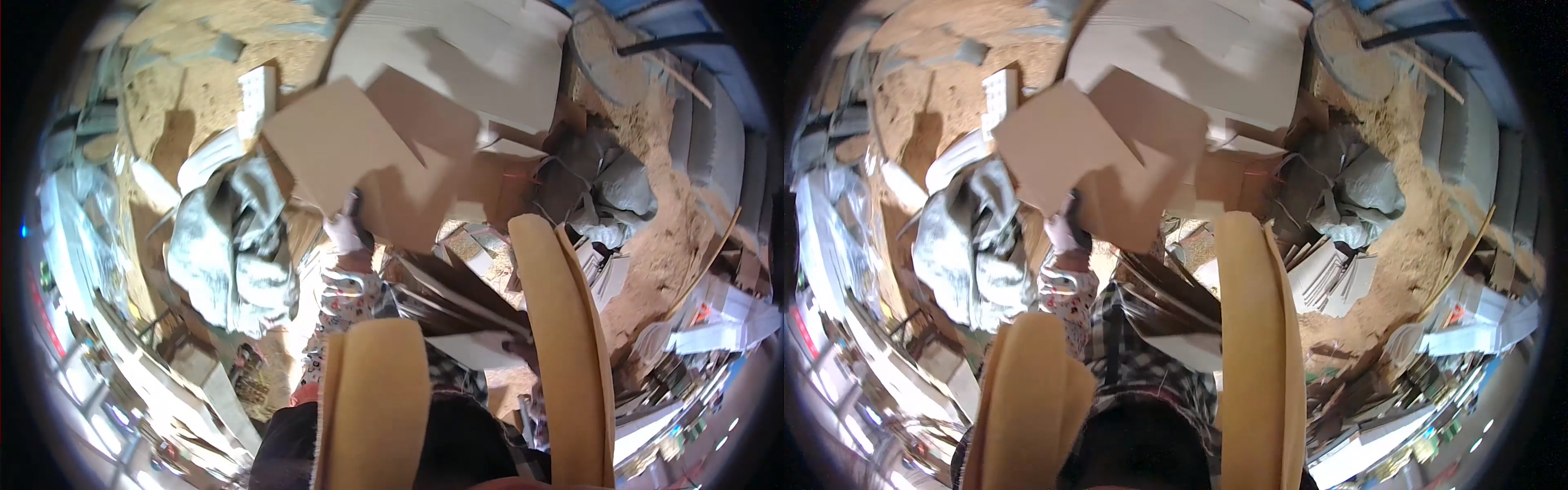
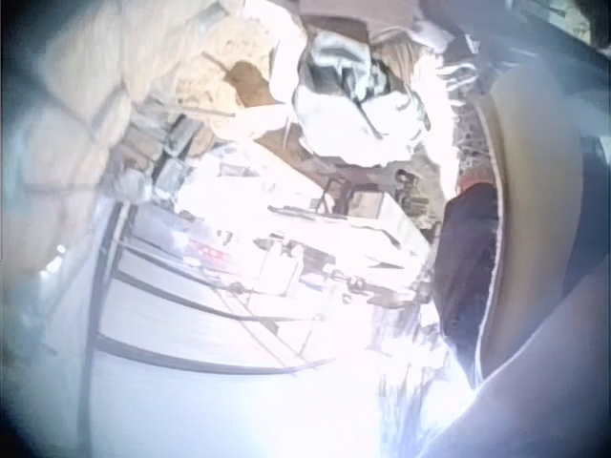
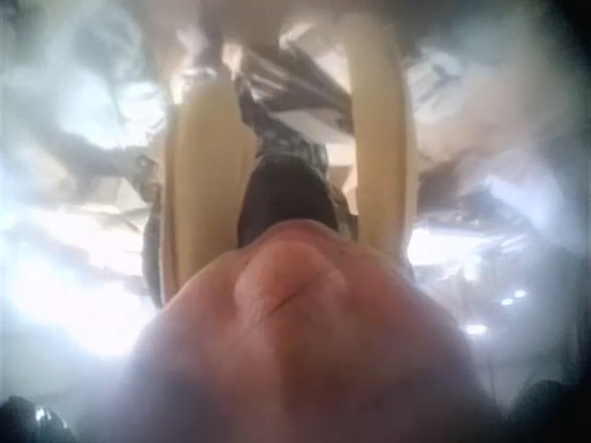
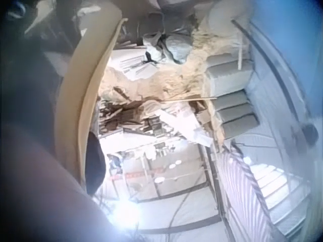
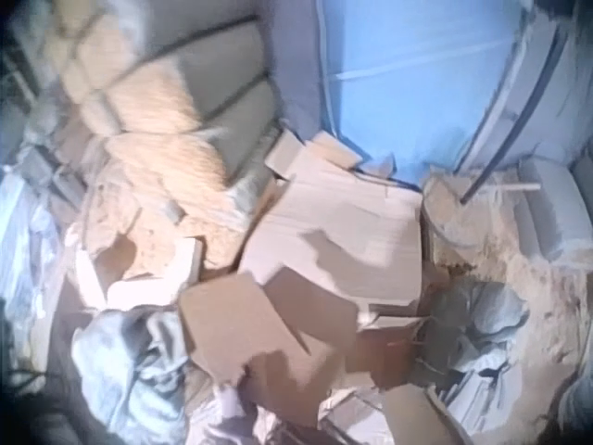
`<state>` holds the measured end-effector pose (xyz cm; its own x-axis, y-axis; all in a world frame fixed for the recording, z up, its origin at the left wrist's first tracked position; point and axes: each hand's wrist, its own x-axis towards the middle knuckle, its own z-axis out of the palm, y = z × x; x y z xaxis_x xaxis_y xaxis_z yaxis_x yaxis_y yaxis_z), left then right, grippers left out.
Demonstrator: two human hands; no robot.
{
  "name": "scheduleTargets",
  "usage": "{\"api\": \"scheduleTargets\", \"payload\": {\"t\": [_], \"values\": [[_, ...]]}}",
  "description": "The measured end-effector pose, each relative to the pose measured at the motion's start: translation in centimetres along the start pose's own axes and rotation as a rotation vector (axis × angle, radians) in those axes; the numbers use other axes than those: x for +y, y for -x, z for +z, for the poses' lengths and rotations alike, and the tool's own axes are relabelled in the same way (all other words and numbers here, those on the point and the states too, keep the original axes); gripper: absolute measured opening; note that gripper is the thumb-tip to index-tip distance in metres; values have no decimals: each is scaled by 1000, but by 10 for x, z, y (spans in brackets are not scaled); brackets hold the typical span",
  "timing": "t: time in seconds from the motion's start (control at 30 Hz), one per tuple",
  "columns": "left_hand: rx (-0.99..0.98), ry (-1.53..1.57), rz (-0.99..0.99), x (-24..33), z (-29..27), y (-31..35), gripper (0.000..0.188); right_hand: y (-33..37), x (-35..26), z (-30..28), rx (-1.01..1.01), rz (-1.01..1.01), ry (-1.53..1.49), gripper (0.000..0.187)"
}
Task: The person folds cardboard sheets into boxes by hand, places foam trays filled with grain into the boxes, and stacks the boxes.
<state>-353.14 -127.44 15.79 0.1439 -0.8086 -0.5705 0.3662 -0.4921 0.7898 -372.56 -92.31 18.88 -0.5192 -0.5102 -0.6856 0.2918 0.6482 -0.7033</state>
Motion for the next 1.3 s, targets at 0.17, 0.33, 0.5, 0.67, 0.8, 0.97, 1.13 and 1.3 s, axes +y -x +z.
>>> {"api": "scheduleTargets", "payload": {"t": [0.17,0.33,0.5,0.67,0.8,0.97,1.13,1.3], "values": [[148,236,485,221,-91,14,41,47,-88,8,-13,-95,-315,36],[250,133,1111,428,-343,116,26,104,-156,114,-271,-211,-361,36],[641,109,964,410,-544,235,40,152,-215,295,-709,-236,-423,39],[1053,518,781,332,-713,403,45,274,-204,536,-1178,-212,-208,44],[1230,841,692,216,-886,508,23,407,-119,731,-1440,249,-218,41],[1724,624,724,267,-957,534,15,564,-44,963,-1784,370,-42,43],[1878,741,734,289,-1004,538,10,749,14,1155,-1759,347,106,42],[2114,617,592,309,-1035,527,26,914,91,1439,-2102,-236,57,45]]}}
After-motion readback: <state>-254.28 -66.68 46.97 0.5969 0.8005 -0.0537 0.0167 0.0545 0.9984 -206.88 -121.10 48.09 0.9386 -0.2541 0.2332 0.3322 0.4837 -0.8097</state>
